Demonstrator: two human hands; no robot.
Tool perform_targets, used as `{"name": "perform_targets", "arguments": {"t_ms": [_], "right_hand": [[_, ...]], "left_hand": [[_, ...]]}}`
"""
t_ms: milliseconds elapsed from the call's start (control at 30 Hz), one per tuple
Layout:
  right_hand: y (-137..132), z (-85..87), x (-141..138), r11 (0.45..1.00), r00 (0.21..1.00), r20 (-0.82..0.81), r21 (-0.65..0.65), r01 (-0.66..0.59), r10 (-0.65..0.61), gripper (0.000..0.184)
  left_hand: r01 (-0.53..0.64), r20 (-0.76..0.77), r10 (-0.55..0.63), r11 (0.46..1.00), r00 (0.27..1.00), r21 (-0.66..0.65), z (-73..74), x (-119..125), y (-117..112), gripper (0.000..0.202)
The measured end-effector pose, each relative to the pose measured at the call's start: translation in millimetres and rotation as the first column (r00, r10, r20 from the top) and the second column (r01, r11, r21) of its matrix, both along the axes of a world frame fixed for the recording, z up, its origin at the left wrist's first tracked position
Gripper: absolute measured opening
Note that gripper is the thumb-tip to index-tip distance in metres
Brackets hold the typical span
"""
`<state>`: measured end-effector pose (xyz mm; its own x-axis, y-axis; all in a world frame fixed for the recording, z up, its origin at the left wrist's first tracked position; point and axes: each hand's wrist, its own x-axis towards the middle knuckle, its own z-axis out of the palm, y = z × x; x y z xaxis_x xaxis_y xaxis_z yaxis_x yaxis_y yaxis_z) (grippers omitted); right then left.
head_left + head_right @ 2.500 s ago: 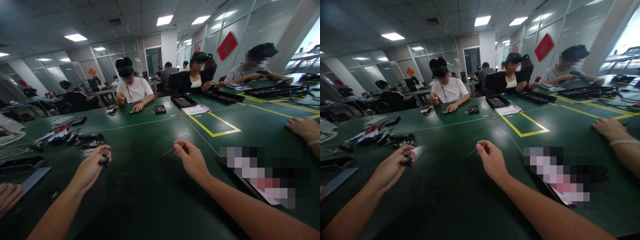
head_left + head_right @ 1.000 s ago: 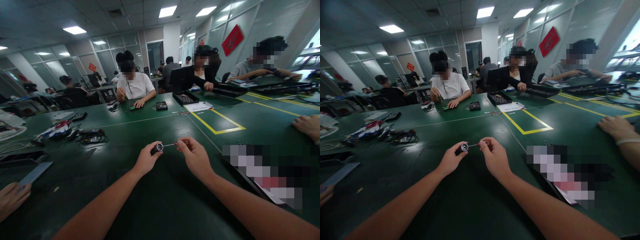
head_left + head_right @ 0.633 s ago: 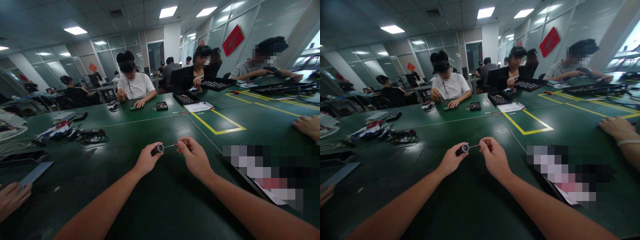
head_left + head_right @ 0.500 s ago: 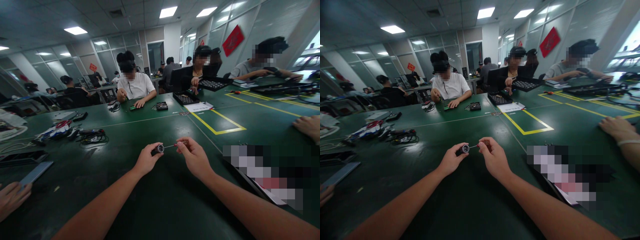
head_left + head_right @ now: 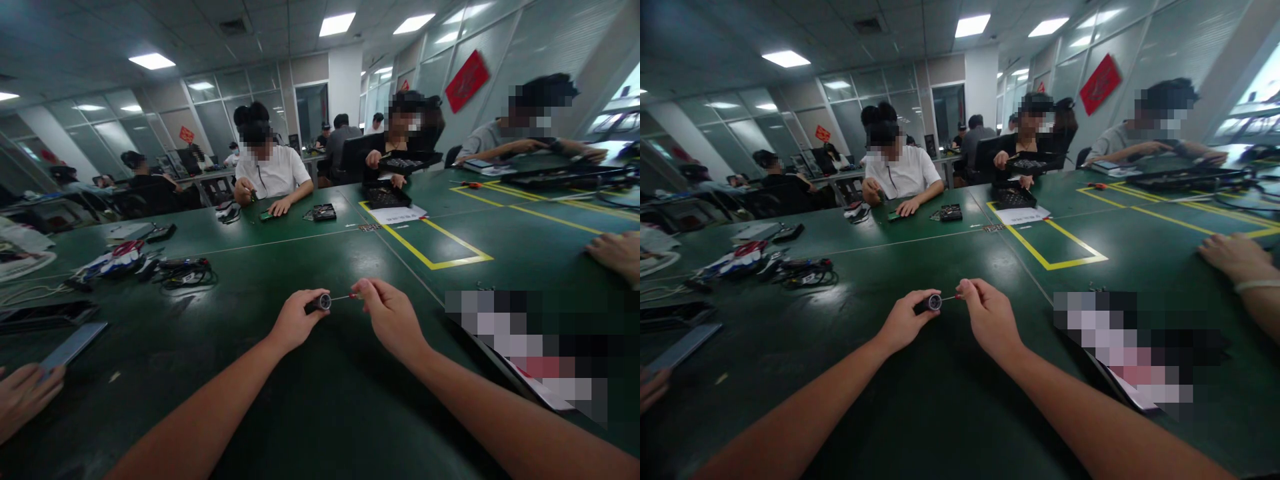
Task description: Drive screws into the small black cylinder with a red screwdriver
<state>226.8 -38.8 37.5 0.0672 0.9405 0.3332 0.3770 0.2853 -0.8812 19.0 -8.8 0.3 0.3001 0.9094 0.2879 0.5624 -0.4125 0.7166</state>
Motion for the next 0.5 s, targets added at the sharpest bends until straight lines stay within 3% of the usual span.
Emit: {"name": "perform_targets", "arguments": {"t_ms": [333, 500], "right_hand": [[0.7, -11.9, 0.5, 0.999, 0.999, -0.015, -0.015, -0.045, 0.044, 0.023], [0.5, -8.9, -0.3, 0.998, 0.998, 0.020, -0.002, -0.058, 0.058, 0.036]], "left_hand": [[0.000, 0.009, 0.000, 1.000, 1.000, -0.014, -2.8, -2.1, 1.8, 0.042], [0.000, 0.014, 0.000, 1.000, 1.000, -0.015, -1.1, -1.0, 1.4, 0.042]]}}
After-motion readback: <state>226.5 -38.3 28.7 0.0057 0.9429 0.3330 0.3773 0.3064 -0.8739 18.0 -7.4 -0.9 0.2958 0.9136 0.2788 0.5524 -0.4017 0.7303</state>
